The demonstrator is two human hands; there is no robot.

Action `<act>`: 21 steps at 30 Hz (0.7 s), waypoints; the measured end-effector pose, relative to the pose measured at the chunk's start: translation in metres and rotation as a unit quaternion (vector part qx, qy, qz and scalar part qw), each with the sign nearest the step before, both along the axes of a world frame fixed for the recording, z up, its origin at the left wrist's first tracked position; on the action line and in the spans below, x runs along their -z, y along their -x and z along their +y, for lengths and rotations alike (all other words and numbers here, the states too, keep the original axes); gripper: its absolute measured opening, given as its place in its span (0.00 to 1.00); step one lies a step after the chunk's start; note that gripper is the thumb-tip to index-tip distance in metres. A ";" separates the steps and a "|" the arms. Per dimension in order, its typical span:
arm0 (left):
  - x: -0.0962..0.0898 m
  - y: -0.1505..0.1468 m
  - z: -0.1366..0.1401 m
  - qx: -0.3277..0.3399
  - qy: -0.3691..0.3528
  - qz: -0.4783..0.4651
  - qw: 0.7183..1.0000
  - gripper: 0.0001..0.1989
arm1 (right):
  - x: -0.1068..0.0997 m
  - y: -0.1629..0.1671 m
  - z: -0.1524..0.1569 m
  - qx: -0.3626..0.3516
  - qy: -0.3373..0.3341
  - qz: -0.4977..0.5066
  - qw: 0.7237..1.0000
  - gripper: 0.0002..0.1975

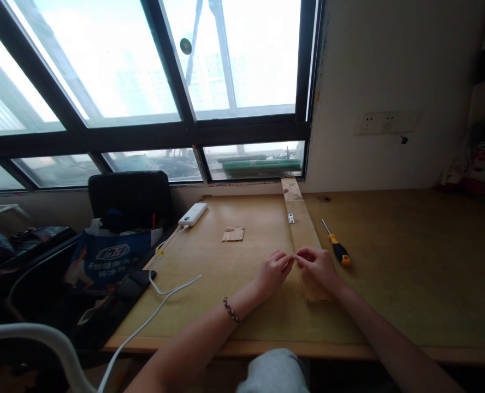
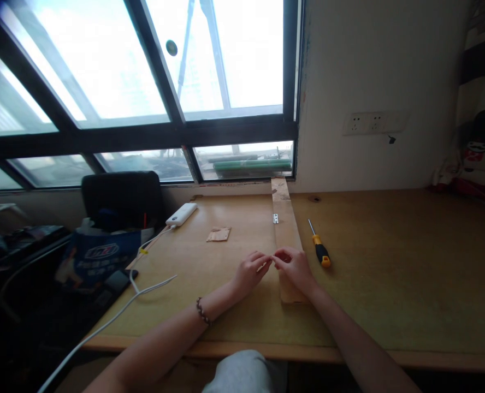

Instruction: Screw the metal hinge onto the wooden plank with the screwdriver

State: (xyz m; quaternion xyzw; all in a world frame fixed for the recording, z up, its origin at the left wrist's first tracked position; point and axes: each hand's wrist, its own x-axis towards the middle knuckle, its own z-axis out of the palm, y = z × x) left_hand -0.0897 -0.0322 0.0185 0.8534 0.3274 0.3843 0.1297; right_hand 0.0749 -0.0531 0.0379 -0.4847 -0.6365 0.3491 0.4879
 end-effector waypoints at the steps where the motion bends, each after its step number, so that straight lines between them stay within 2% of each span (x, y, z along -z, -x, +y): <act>1: 0.002 0.000 0.001 -0.005 -0.014 0.001 1.000 0.12 | 0.000 0.000 0.000 0.000 0.002 0.003 1.000 0.14; 5: 0.007 0.000 0.004 -0.016 -0.069 0.003 0.998 0.10 | 0.001 -0.001 0.001 -0.003 0.013 0.016 1.000 0.15; 7: 0.007 -0.001 0.004 -0.014 -0.069 0.000 0.998 0.09 | 0.001 -0.002 0.000 -0.006 0.017 0.019 1.000 0.15; 13: 0.003 -0.002 0.005 -0.051 0.046 -0.070 0.995 0.05 | 0.000 0.000 0.000 -0.022 0.026 0.023 0.999 0.14; 21: 0.001 -0.002 0.008 -0.026 0.161 -0.132 0.978 0.07 | 0.002 0.000 0.001 -0.034 0.037 0.044 0.998 0.14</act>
